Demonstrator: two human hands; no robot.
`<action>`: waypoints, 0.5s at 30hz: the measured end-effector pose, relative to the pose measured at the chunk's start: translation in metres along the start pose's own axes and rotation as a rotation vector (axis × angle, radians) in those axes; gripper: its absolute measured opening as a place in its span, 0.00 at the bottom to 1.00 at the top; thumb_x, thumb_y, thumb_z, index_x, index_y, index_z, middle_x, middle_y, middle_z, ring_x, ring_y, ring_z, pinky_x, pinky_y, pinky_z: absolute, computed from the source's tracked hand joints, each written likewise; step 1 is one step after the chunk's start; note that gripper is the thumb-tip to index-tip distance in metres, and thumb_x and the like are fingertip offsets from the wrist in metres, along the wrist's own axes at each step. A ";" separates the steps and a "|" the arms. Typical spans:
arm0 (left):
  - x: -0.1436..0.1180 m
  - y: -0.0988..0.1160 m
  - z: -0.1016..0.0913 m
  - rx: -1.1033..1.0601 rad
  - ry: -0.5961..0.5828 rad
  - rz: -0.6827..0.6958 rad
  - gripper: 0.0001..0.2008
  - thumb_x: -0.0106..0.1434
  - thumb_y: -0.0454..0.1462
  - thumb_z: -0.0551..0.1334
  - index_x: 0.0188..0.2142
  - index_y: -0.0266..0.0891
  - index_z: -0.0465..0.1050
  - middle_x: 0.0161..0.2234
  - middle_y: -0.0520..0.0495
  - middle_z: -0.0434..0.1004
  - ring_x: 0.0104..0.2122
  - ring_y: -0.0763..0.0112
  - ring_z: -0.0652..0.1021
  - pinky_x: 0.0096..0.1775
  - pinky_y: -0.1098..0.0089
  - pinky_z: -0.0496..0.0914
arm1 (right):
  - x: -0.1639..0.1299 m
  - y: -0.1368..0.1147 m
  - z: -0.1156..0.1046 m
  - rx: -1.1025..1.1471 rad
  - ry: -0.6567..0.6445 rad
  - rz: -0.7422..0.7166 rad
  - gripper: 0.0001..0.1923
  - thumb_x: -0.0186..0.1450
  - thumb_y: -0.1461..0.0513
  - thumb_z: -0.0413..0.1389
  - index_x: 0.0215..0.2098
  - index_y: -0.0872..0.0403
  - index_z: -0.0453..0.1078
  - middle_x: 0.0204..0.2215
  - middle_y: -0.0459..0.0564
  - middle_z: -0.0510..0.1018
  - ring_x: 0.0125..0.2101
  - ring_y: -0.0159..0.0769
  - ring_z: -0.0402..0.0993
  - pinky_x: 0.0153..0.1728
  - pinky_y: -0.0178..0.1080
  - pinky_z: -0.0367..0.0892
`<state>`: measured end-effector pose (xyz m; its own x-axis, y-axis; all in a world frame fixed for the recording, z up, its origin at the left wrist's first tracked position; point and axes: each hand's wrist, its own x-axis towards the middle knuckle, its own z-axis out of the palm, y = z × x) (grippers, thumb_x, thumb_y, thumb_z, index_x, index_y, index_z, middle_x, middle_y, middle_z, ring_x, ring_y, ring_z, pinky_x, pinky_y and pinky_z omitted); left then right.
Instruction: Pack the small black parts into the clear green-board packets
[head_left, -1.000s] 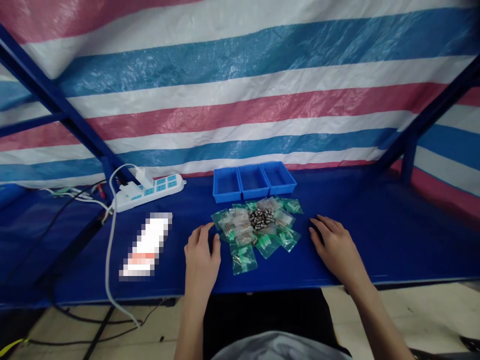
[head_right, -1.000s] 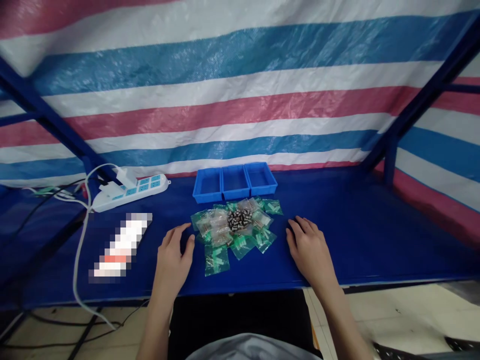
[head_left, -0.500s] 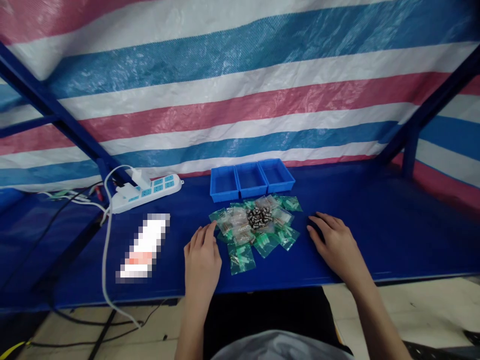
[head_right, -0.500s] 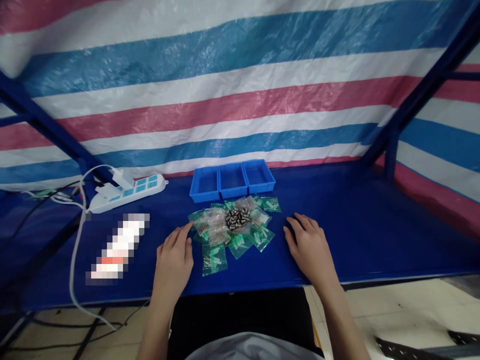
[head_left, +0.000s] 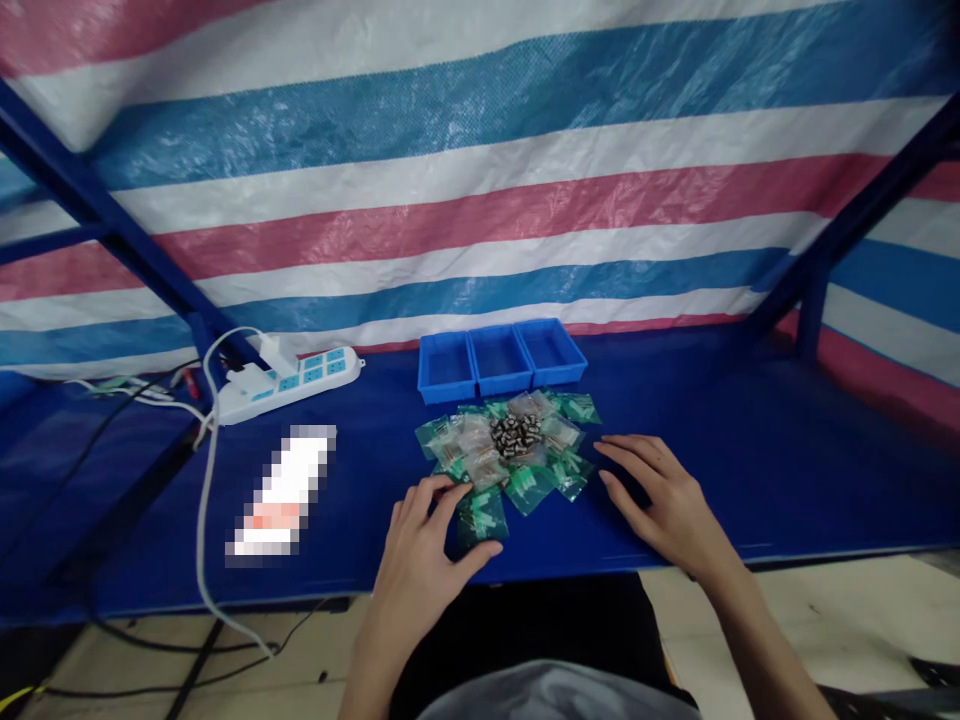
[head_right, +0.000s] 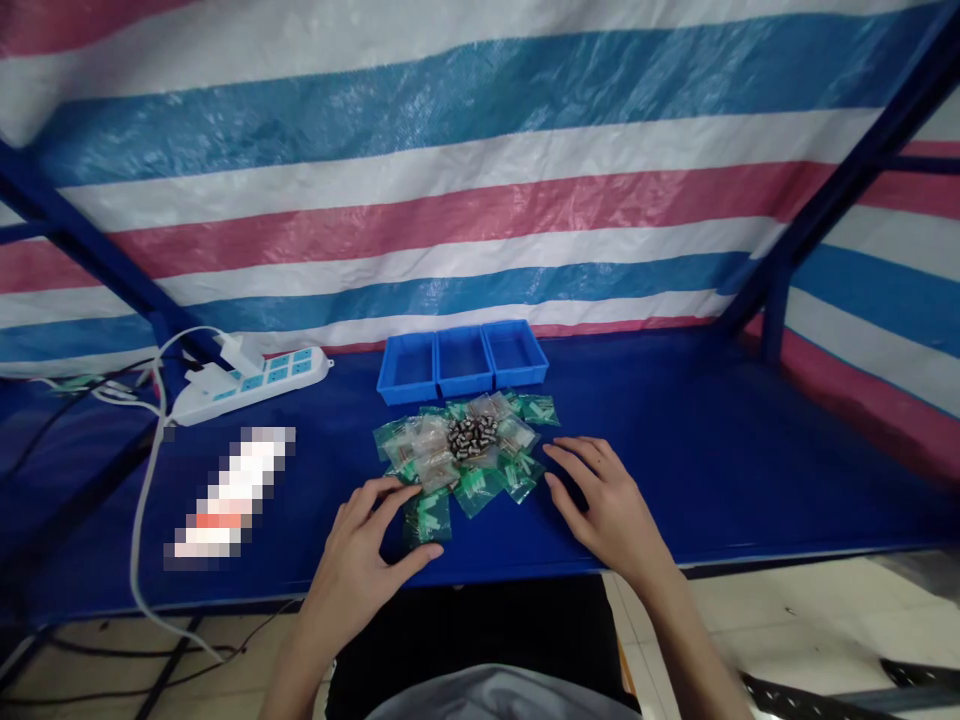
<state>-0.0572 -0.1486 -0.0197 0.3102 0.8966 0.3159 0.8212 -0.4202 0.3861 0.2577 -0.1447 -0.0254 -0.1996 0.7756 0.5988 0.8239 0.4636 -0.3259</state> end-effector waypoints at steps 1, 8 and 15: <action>-0.001 0.000 0.000 0.008 -0.009 0.010 0.25 0.61 0.51 0.67 0.55 0.47 0.70 0.52 0.43 0.70 0.50 0.54 0.74 0.48 0.55 0.69 | 0.000 0.001 0.001 -0.003 -0.025 -0.024 0.16 0.69 0.62 0.55 0.55 0.52 0.70 0.50 0.57 0.76 0.51 0.47 0.71 0.52 0.51 0.70; -0.005 -0.002 0.001 0.082 0.098 0.151 0.15 0.66 0.46 0.63 0.49 0.43 0.74 0.47 0.42 0.74 0.46 0.57 0.77 0.46 0.58 0.70 | 0.000 0.003 0.002 -0.005 -0.133 -0.146 0.18 0.69 0.62 0.55 0.57 0.52 0.70 0.52 0.57 0.76 0.52 0.49 0.70 0.53 0.55 0.69; -0.020 -0.009 -0.004 0.149 0.178 0.275 0.08 0.71 0.39 0.59 0.47 0.40 0.73 0.43 0.43 0.78 0.42 0.61 0.78 0.45 0.60 0.72 | 0.001 0.000 0.001 -0.009 -0.114 -0.174 0.19 0.68 0.63 0.55 0.57 0.51 0.71 0.51 0.57 0.77 0.51 0.48 0.72 0.51 0.55 0.71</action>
<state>-0.0724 -0.1628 -0.0262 0.4517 0.7088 0.5418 0.7836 -0.6056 0.1390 0.2573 -0.1432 -0.0259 -0.3979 0.7279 0.5584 0.7761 0.5916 -0.2182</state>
